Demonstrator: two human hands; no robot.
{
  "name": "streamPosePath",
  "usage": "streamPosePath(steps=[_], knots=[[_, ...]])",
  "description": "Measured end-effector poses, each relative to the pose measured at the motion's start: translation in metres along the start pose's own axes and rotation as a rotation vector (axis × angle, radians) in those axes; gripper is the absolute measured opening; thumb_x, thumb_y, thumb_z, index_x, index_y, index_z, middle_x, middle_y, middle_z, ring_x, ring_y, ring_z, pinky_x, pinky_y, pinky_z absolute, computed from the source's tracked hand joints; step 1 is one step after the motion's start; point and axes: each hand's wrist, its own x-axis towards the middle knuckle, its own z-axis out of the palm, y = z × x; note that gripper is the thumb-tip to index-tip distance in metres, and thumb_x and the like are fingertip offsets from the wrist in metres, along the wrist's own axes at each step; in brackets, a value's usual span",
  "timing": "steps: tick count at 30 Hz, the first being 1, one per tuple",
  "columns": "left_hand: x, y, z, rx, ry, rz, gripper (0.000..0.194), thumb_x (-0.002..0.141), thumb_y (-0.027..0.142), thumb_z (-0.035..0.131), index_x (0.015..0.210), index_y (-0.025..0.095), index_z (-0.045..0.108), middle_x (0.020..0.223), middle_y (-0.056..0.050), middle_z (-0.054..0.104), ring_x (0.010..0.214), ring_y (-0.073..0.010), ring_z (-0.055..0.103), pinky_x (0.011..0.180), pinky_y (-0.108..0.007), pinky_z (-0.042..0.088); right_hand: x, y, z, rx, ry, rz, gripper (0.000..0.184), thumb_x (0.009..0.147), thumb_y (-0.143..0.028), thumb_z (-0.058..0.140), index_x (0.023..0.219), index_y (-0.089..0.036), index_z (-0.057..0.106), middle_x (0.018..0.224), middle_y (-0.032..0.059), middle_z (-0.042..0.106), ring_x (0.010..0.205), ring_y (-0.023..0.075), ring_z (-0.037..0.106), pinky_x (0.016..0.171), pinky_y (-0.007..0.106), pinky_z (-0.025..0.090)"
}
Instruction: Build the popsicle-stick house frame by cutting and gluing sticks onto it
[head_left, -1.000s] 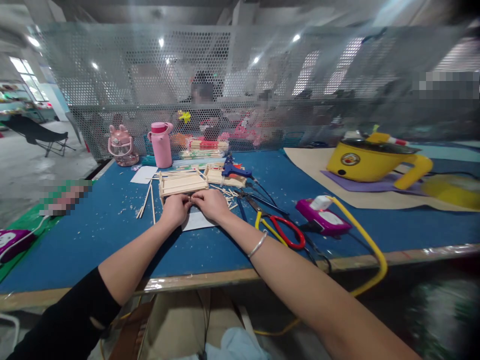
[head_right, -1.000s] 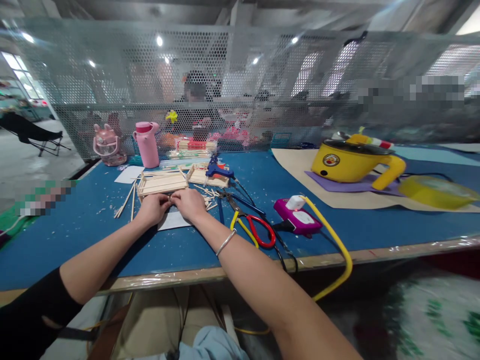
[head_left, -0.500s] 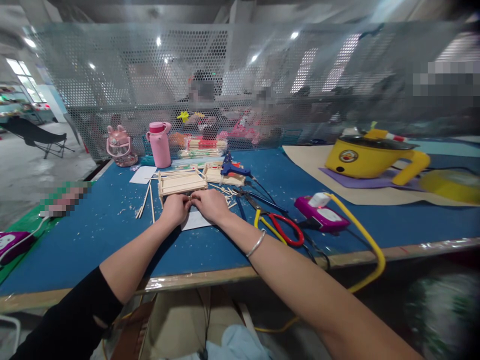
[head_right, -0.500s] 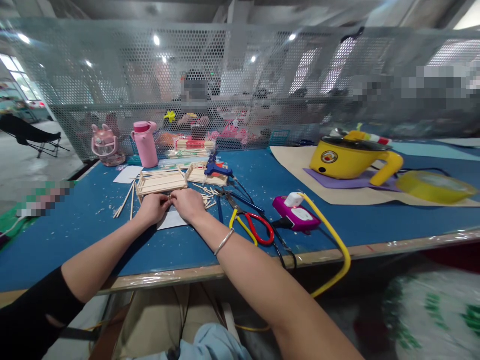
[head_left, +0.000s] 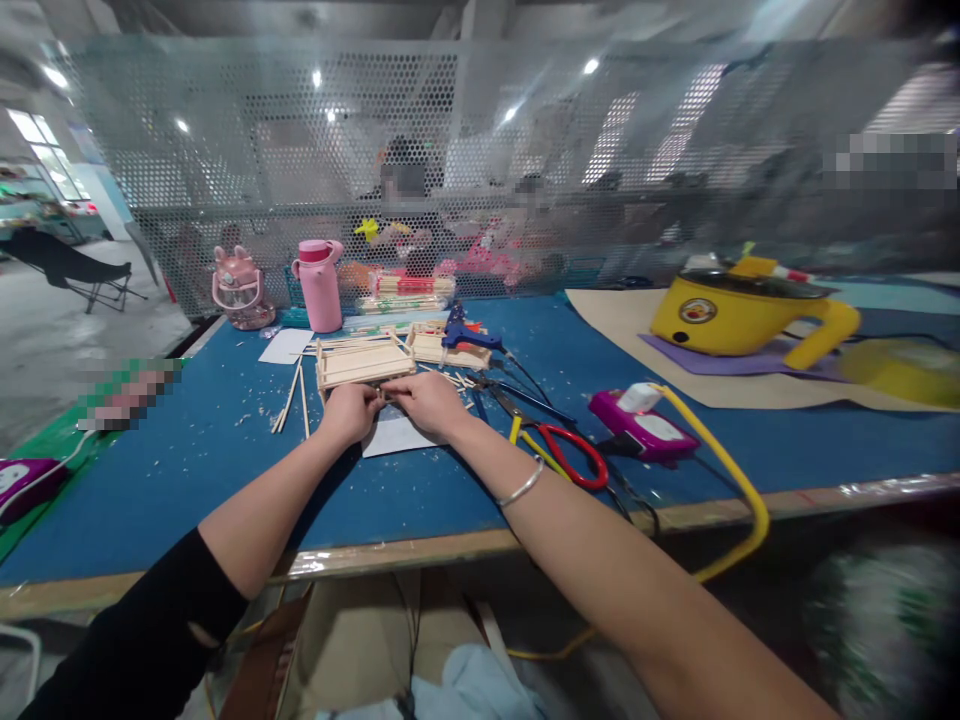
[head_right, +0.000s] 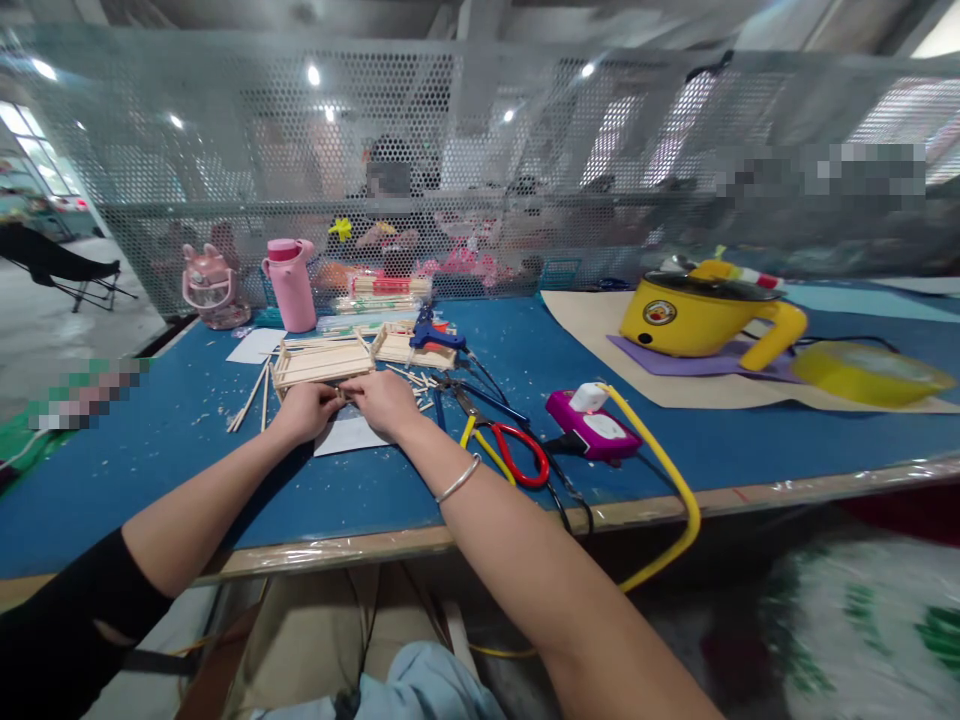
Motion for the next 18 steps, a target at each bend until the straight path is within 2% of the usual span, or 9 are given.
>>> streamPosePath(steps=[6, 18], knots=[[-0.0012, 0.0042, -0.0035, 0.021, -0.022, -0.018, 0.027, 0.079, 0.029, 0.050, 0.085, 0.015, 0.072, 0.076, -0.009, 0.070, 0.070, -0.0176, 0.058, 0.065, -0.025, 0.039, -0.0014, 0.0008, 0.0010, -0.020, 0.027, -0.036, 0.032, 0.083, -0.027, 0.045, 0.109, -0.032, 0.063, 0.107, -0.0026, 0.066, 0.099, 0.0145, 0.060, 0.081, 0.022, 0.043], [-0.0008, 0.0012, -0.0021, -0.028, -0.008, -0.028, 0.026, 0.078, 0.030, 0.052, 0.087, 0.015, 0.072, 0.079, -0.010, 0.070, 0.073, -0.0186, 0.060, 0.066, -0.025, 0.040, 0.0002, 0.0005, 0.0038, -0.137, -0.002, -0.075, 0.033, 0.081, -0.026, 0.045, 0.106, -0.035, 0.065, 0.102, -0.0020, 0.068, 0.094, 0.0177, 0.062, 0.075, 0.025, 0.043]])
